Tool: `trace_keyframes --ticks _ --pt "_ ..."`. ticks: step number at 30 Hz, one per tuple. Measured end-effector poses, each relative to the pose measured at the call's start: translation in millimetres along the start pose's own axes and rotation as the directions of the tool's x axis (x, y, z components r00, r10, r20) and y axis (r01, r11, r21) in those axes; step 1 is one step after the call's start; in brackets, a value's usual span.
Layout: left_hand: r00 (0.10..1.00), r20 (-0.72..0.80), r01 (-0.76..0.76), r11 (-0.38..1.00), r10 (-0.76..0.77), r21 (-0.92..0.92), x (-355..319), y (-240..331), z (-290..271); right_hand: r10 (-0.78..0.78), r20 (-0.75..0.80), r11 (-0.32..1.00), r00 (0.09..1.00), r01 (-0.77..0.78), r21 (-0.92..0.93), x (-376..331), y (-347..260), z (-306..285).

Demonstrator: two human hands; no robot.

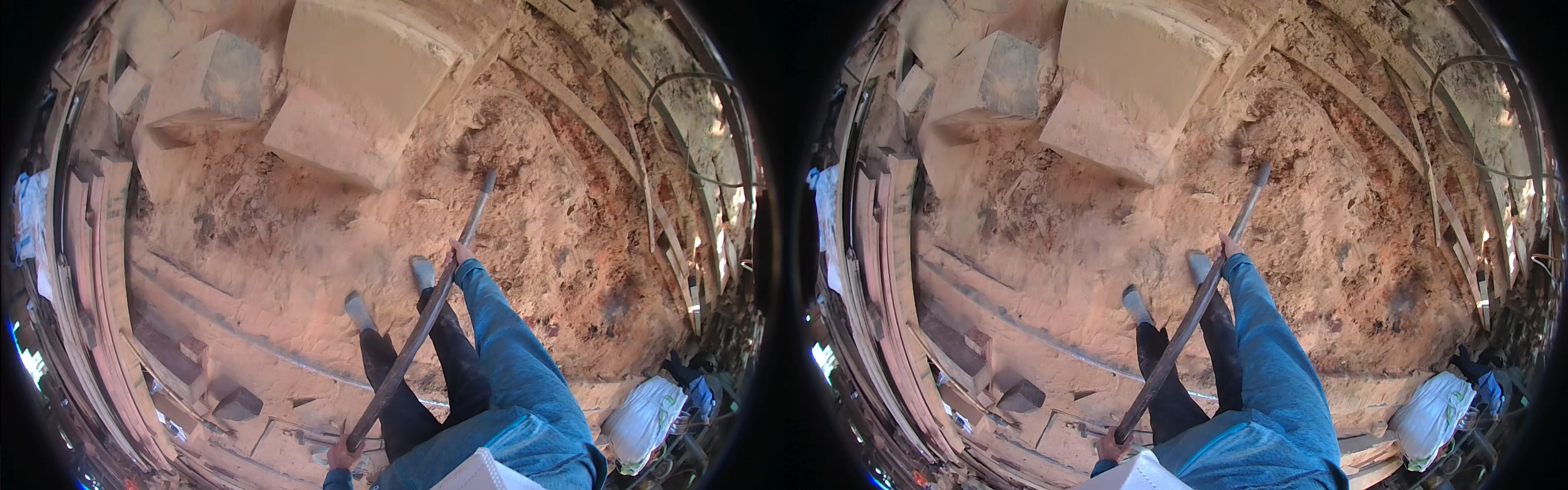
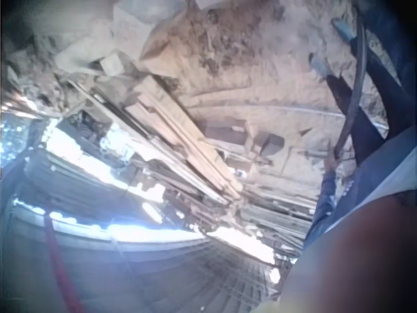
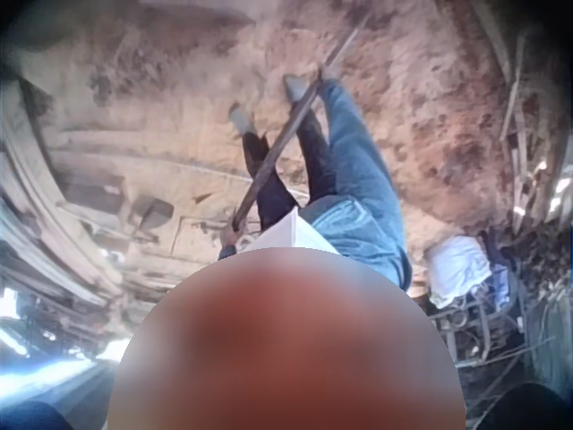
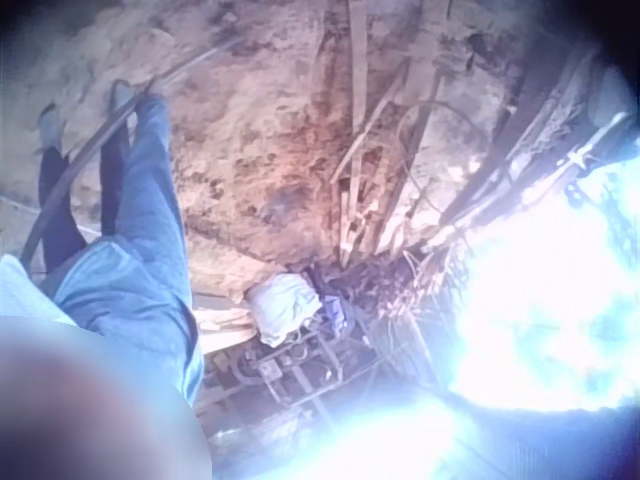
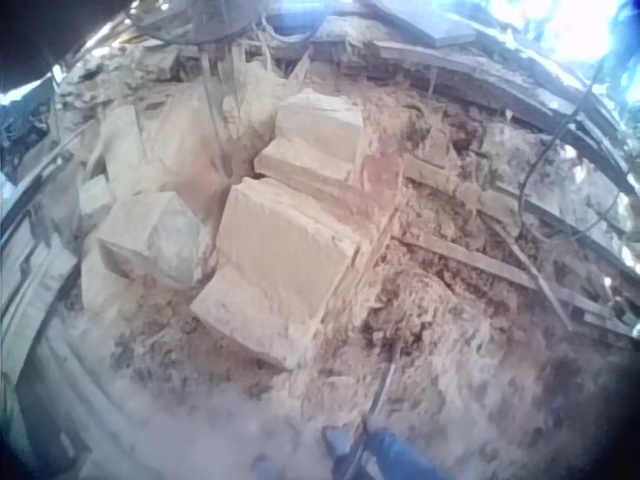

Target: The person uses a shovel to scoop sawdust from a pile on the floor and repeatedly deposits it into a large white sack. The person continues this scooping and dumping cycle across the clip.

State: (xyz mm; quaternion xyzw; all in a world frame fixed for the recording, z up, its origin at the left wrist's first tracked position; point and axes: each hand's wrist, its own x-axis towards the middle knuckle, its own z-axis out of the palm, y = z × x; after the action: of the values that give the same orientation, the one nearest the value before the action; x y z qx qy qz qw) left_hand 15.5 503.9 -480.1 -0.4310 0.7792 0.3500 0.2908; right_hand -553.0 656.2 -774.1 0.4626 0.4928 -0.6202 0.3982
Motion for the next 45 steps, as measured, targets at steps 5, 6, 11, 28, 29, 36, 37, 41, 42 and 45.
trace_keyframes --ticks 5,6,11,28,29,36,37,41,42,45 --pt "0.981 0.094 0.167 0.986 -0.167 0.005 -11 -27 -7 0.02 -0.054 0.999 0.998 -0.018 0.028 -39 11 1" --pt "0.993 0.066 0.094 0.995 -0.097 0.039 -14 -31 -14 0.0 0.002 0.999 1.0 0.0 0.036 -48 13 1" --pt "0.969 0.157 0.142 0.95 -0.191 0.278 -33 -55 -57 0.018 -0.013 0.997 1.0 -0.017 0.071 -84 41 1" --pt "0.934 -0.359 0.102 0.957 0.002 0.27 -110 -197 -181 -0.052 0.034 0.999 0.998 0.052 0.012 -268 131 84" --pt "0.909 -0.415 0.086 0.96 0.034 0.267 -111 -207 -190 -0.062 0.038 0.998 0.997 0.062 0.011 -275 135 95" --pt "0.739 -0.652 0.101 0.929 0.17 0.357 -127 -266 -263 -0.075 0.213 0.997 0.974 0.076 0.004 -316 157 165" --pt "0.722 -0.67 0.106 0.929 0.175 0.356 -132 -268 -276 -0.074 0.184 0.997 0.98 0.078 -0.012 -323 158 175" --pt "0.661 -0.73 0.151 0.922 0.174 0.356 -136 -287 -341 0.007 0.209 1.0 0.978 -0.005 -0.009 -340 172 234" --pt "0.697 -0.704 0.174 0.919 0.139 0.354 -137 -292 -358 0.027 0.221 1.0 0.975 -0.026 -0.004 -342 176 246" --pt "0.755 -0.652 0.221 0.913 0.062 0.342 -144 -302 -404 0.056 0.246 0.998 0.968 -0.054 -0.015 -344 191 281"
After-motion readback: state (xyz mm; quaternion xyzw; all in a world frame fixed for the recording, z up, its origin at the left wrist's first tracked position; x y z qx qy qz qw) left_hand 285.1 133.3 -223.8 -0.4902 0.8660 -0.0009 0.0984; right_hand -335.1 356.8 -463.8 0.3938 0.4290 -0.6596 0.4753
